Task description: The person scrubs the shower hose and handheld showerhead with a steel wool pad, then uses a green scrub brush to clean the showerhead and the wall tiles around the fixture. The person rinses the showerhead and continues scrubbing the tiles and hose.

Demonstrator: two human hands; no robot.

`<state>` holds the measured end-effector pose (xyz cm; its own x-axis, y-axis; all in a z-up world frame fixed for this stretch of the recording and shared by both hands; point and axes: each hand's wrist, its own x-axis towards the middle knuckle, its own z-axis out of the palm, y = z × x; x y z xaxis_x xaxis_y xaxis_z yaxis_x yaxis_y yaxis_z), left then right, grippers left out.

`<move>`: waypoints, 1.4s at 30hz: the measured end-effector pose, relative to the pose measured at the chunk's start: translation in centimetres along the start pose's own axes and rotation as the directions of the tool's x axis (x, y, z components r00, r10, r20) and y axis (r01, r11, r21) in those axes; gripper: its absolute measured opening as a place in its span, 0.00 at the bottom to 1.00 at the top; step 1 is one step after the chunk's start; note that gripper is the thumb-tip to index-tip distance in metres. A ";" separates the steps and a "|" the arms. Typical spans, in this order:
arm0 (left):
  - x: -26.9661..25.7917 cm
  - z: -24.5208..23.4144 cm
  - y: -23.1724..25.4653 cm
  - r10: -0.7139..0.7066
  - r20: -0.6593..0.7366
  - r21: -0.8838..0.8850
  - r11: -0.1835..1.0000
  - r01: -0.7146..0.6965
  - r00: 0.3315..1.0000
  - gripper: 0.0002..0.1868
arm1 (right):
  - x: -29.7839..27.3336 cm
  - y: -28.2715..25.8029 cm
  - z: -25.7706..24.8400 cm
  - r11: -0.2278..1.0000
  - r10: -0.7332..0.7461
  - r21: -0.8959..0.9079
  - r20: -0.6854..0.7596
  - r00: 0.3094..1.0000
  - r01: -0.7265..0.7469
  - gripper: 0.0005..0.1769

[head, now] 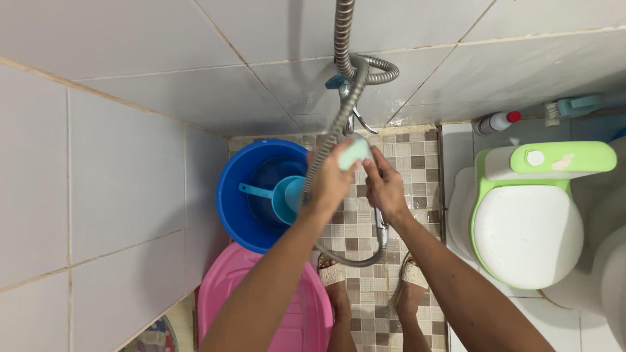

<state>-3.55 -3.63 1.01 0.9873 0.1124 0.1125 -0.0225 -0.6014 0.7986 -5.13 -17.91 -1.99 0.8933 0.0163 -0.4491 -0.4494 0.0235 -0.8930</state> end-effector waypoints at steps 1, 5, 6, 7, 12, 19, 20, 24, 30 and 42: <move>0.2 -0.2 -0.4 -0.130 0.046 0.007 0.991 0.130 0.990 0.20 | -0.3 0.4 0.0 0.998 -0.013 -0.061 -0.029 0.999 0.011 0.36; 1.4 0.3 -2.1 -0.078 -0.101 0.047 0.995 0.083 0.992 0.26 | -0.3 1.3 -0.6 0.966 -0.093 -0.250 -0.091 0.992 0.068 0.39; 1.5 0.2 -2.6 -0.007 -0.021 -0.008 1.000 0.007 1.000 0.26 | -0.2 1.4 -0.5 0.936 -0.235 -0.281 -0.047 0.971 0.213 0.38; 1.7 0.2 -2.9 0.069 0.056 -0.069 0.996 -0.065 0.996 0.27 | -0.2 1.5 -0.3 0.885 -0.370 -0.305 0.001 0.929 0.353 0.37; 2.8 1.0 -3.0 -0.189 0.234 -0.225 0.944 0.242 0.954 0.25 | -0.2 1.7 -0.4 0.898 -0.165 -0.413 -0.003 0.986 0.149 0.40; 4.7 2.3 -3.8 -0.149 0.269 0.026 0.989 0.147 0.952 0.30 | -0.1 3.3 -0.1 0.616 -0.342 -0.721 0.120 0.932 0.318 0.31; 5.1 2.8 -3.8 -0.235 0.245 -0.052 0.966 0.255 0.941 0.32 | 0.2 3.4 -0.2 0.608 -0.359 -0.725 0.112 0.926 0.323 0.32; 5.4 3.1 -3.5 -0.130 0.351 -0.130 0.974 0.185 0.927 0.25 | 0.7 3.7 -0.2 0.594 -0.276 -0.768 0.085 0.957 0.240 0.31; 6.6 1.8 -3.8 -0.376 0.332 -0.162 0.881 0.445 0.865 0.25 | 2.3 2.2 -0.2 0.536 -0.508 -0.731 0.120 0.853 0.422 0.32; 2.1 0.1 -4.7 -0.427 0.294 -0.359 0.780 0.512 0.855 0.29 | 6.1 -1.9 0.0 0.961 0.076 0.252 0.167 0.983 -0.117 0.22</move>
<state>-1.36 -0.68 -2.53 0.9003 0.1205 -0.4182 0.4318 -0.1278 0.8929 1.13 -17.80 -3.06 0.8432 0.1846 -0.5050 -0.5376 0.2727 -0.7979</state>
